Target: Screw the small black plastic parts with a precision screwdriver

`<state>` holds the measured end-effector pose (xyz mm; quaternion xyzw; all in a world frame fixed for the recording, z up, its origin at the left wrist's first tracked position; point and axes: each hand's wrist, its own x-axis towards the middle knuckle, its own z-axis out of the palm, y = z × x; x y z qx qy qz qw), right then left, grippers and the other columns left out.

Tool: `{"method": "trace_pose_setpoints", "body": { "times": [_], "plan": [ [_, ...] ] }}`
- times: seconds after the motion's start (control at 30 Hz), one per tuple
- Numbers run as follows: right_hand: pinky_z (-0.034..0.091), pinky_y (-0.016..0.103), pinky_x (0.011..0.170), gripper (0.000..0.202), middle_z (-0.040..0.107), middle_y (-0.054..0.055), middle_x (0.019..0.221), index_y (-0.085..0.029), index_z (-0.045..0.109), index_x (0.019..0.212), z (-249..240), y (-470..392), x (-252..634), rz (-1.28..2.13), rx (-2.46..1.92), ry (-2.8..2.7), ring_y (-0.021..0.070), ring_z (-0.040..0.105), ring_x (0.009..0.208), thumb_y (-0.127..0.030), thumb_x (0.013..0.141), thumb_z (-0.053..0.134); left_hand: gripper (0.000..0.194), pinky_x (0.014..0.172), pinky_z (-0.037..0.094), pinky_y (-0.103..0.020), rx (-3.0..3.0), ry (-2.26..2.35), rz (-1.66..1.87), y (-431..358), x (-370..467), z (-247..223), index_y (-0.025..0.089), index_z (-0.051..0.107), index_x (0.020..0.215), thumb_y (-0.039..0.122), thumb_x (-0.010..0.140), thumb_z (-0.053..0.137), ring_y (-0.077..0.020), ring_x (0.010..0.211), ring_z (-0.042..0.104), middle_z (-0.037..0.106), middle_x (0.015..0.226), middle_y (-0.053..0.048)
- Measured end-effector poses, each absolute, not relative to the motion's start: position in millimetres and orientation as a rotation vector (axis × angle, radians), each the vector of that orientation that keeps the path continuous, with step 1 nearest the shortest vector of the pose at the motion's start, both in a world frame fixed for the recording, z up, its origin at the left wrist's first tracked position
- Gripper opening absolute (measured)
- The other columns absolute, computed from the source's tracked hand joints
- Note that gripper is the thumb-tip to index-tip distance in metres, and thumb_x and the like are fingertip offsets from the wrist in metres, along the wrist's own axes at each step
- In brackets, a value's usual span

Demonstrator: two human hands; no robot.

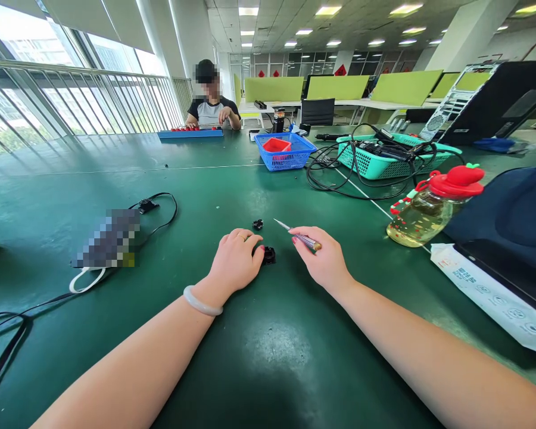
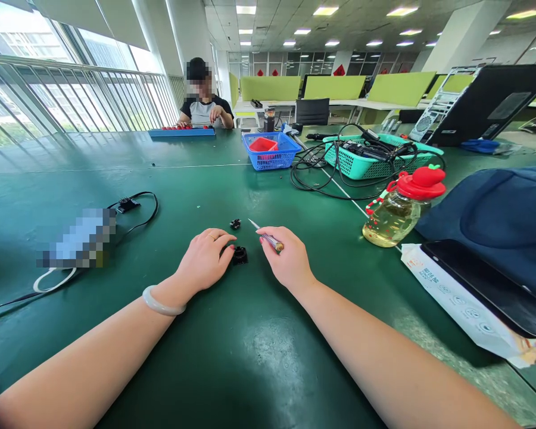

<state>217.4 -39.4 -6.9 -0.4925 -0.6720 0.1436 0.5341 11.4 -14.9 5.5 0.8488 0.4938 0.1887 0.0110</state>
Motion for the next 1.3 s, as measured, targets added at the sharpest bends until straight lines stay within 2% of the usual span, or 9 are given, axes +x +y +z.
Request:
{"method": "trace_pose_setpoints", "body": {
  "times": [0.13,0.33,0.53,0.7,0.8,0.97,1.03,1.17,1.3],
  "plan": [
    [0.053,0.037,0.085,0.016,0.074,0.004,0.097,-0.025,0.072,0.094,-9,-34,217,0.375,-1.189,-1.608,0.0219,0.068,0.091,-0.029,0.087,0.058,0.047,0.114,0.036,-0.046,2.688,1.147,0.471,-11,10,-3,0.025,0.051,0.14,0.044,0.097,0.046,-0.0258,0.134,0.047,0.058,0.14,-0.007],
    [0.049,0.043,0.097,0.026,0.072,0.005,0.114,-0.027,0.069,0.11,-15,-16,207,0.548,-1.264,-1.646,0.0247,0.065,0.107,-0.036,0.092,0.052,0.03,0.112,0.039,-0.044,2.693,1.234,0.504,-7,12,-6,0.022,0.062,0.122,0.029,0.097,0.047,-0.0244,0.125,0.055,0.065,0.128,-0.008],
    [0.043,0.049,0.102,0.031,0.069,0.004,0.122,-0.031,0.065,0.121,-18,-8,201,0.575,-1.326,-1.814,0.0266,0.058,0.115,-0.033,0.092,0.055,0.031,0.109,0.042,-0.045,2.594,1.551,0.537,-2,13,-9,0.016,0.061,0.12,0.022,0.095,0.046,-0.0273,0.122,0.057,0.067,0.125,-0.013],
    [0.042,0.05,0.103,0.028,0.071,0.004,0.115,-0.032,0.068,0.118,-15,-11,201,0.618,-1.349,-1.842,0.0266,0.056,0.116,-0.034,0.093,0.056,0.035,0.105,0.044,-0.047,2.496,1.819,0.509,1,9,-10,0.012,0.06,0.124,0.019,0.093,0.044,-0.0305,0.125,0.055,0.066,0.127,-0.017],
    [0.044,0.046,0.102,0.025,0.071,0.005,0.111,-0.03,0.071,0.111,-12,-16,202,0.67,-1.264,-1.79,0.0252,0.058,0.113,-0.036,0.093,0.055,0.041,0.106,0.043,-0.046,2.434,1.864,0.541,0,7,-8,0.013,0.056,0.13,0.031,0.093,0.049,-0.0313,0.127,0.053,0.064,0.13,-0.016],
    [0.051,0.039,0.086,0.036,0.07,0.006,0.087,-0.023,0.073,0.095,-10,-25,208,0.722,-1.087,-1.552,0.0219,0.066,0.086,-0.053,0.093,0.052,0.058,0.111,0.037,-0.053,2.461,1.719,0.544,-2,6,-5,0.022,0.044,0.144,0.043,0.092,0.053,-0.0331,0.134,0.045,0.06,0.138,-0.011],
    [0.052,0.038,0.08,0.042,0.067,0.004,0.075,-0.022,0.072,0.088,-10,-25,211,0.713,-1.067,-1.439,0.0209,0.065,0.077,-0.057,0.093,0.05,0.05,0.111,0.035,-0.054,2.491,1.63,0.523,-1,5,-5,0.026,0.051,0.139,0.043,0.092,0.053,-0.0332,0.134,0.045,0.062,0.135,-0.009],
    [0.052,0.038,0.077,0.045,0.065,0.002,0.067,-0.022,0.07,0.082,-12,-19,218,0.7,-1.086,-1.237,0.0201,0.064,0.07,-0.061,0.09,0.05,0.027,0.108,0.037,-0.053,2.503,1.507,0.525,2,3,-5,0.027,0.065,0.113,0.042,0.092,0.055,-0.0296,0.126,0.051,0.068,0.121,-0.005],
    [0.051,0.038,0.077,0.049,0.062,0.002,0.063,-0.021,0.07,0.079,-14,-13,220,0.732,-1.11,-1.153,0.0197,0.062,0.068,-0.064,0.089,0.048,0.029,0.102,0.042,-0.051,2.51,1.468,0.518,0,5,-2,0.022,0.063,0.095,0.05,0.086,0.062,-0.0302,0.121,0.053,0.068,0.11,-0.008]
  ]
}}
